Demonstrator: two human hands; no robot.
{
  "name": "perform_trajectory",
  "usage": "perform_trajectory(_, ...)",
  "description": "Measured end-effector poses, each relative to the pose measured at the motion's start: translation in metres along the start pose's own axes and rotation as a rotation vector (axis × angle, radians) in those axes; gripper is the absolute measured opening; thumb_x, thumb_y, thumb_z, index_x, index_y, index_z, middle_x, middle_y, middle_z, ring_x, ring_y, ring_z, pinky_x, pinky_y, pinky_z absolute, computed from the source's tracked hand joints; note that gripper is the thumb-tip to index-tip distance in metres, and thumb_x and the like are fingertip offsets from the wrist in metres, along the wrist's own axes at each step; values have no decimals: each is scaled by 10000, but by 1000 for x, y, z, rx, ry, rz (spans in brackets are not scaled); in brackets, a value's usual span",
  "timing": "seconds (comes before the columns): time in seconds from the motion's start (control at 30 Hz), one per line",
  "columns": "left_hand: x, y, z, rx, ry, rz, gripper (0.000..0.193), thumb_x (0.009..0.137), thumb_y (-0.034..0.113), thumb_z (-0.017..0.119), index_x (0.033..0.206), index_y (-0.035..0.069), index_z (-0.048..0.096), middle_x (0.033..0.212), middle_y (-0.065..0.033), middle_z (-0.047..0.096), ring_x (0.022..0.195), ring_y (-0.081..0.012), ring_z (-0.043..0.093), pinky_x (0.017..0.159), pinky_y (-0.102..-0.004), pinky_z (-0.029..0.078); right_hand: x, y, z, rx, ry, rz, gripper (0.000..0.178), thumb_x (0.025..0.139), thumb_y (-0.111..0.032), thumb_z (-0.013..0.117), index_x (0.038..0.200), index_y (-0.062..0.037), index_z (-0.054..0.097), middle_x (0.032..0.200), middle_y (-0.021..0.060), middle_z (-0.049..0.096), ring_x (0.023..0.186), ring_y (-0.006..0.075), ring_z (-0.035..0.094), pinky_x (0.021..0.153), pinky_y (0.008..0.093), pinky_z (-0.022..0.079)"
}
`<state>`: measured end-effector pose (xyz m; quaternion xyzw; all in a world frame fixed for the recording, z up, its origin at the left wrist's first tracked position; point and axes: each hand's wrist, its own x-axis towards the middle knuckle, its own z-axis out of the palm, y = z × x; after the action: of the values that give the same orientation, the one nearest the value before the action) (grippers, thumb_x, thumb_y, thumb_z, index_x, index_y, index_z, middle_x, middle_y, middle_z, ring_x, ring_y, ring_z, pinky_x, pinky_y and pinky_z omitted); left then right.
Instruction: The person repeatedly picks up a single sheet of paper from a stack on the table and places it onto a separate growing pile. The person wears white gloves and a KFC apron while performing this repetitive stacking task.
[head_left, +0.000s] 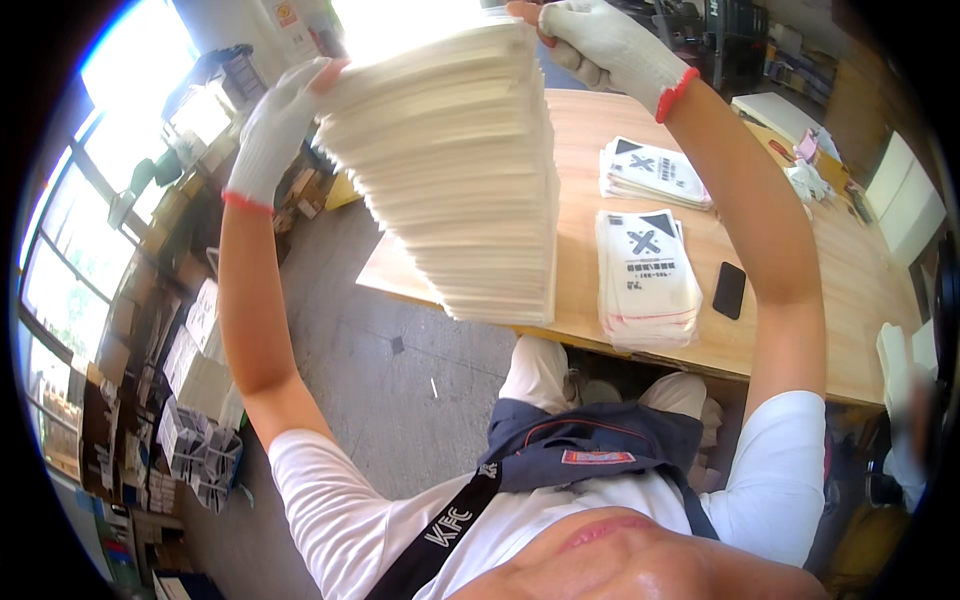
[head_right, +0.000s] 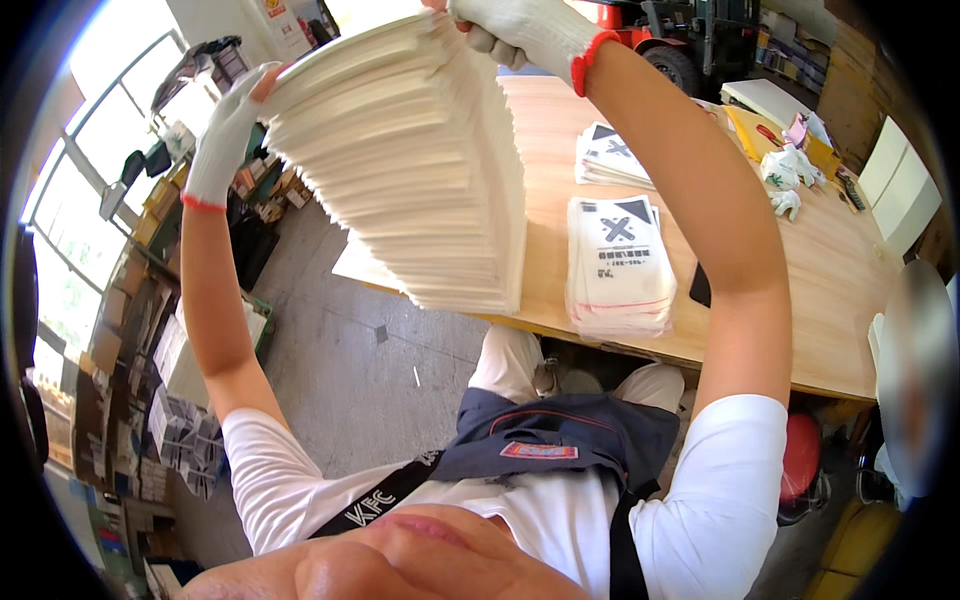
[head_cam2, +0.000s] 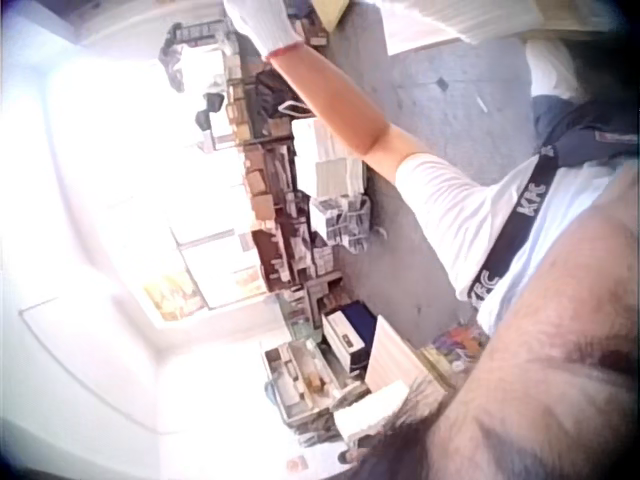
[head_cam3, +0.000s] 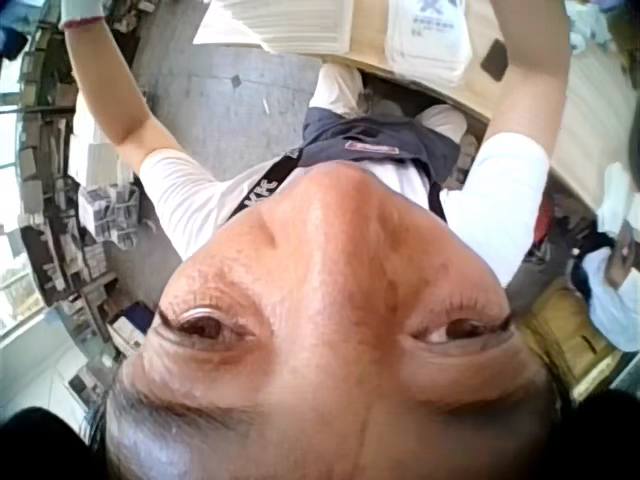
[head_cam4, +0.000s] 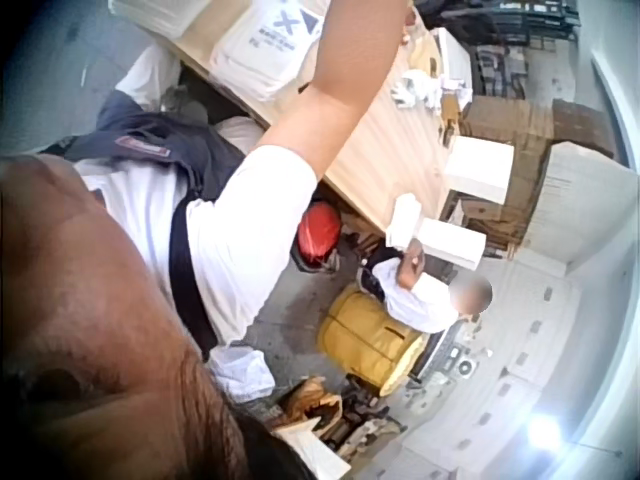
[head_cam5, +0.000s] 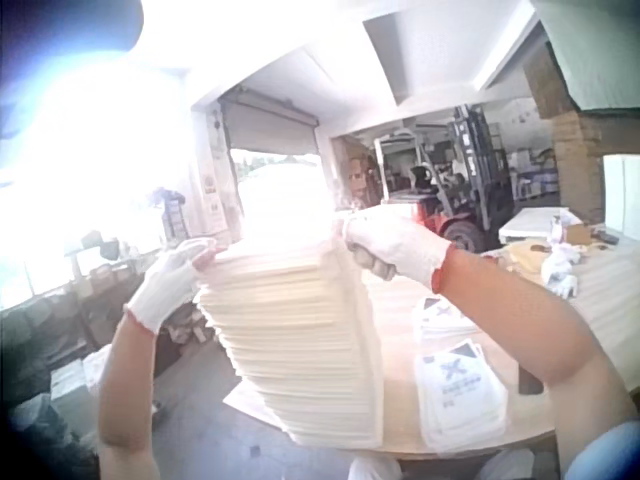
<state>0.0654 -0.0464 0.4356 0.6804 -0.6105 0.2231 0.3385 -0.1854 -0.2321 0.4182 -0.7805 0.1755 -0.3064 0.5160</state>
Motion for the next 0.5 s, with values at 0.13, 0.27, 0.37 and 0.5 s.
perform_trajectory(0.13, -8, 7, 14, -654, -35, -76, 499, 945, 403, 394, 1252, 23, 494, 1206, -101, 550, 1117, -184, 510, 971, -314, 371, 89, 60, -34, 480, 303, -461, 359, 877, -425, 545, 730, -98, 549, 553, 7, 523, 382, 104, 415, 363, 254, 341)
perform_trajectory(0.27, -15, -15, 28, -1131, 17, -159, 563, 963, 432, 319, 1267, -27, 439, 1206, -144, 536, 1104, -207, 520, 947, -337, 407, 153, 90, -5, 630, 261, -57, 325, 885, -439, 533, 749, -144, 550, 658, -35, 530, 568, 74, 480, 522, 228, 388)
perform_trajectory(0.37, -6, -5, 39, -1246, -26, -141, 573, 958, 447, 314, 1262, -21, 441, 1228, -139, 522, 1114, -209, 515, 967, -335, 398, 199, 125, -19, 785, 403, -280, 319, 897, -442, 502, 721, -176, 519, 634, -52, 478, 562, 71, 440, 505, 242, 352)
perform_trajectory(0.5, -18, -8, 53, -903, 205, -388, 429, 970, 327, 379, 1226, 0, 488, 1104, -79, 549, 1007, -149, 505, 898, -288, 389, 196, 143, 0, 608, 528, -256, 210, 878, -275, 503, 941, -82, 559, 751, -11, 507, 622, 121, 495, 525, 255, 406)
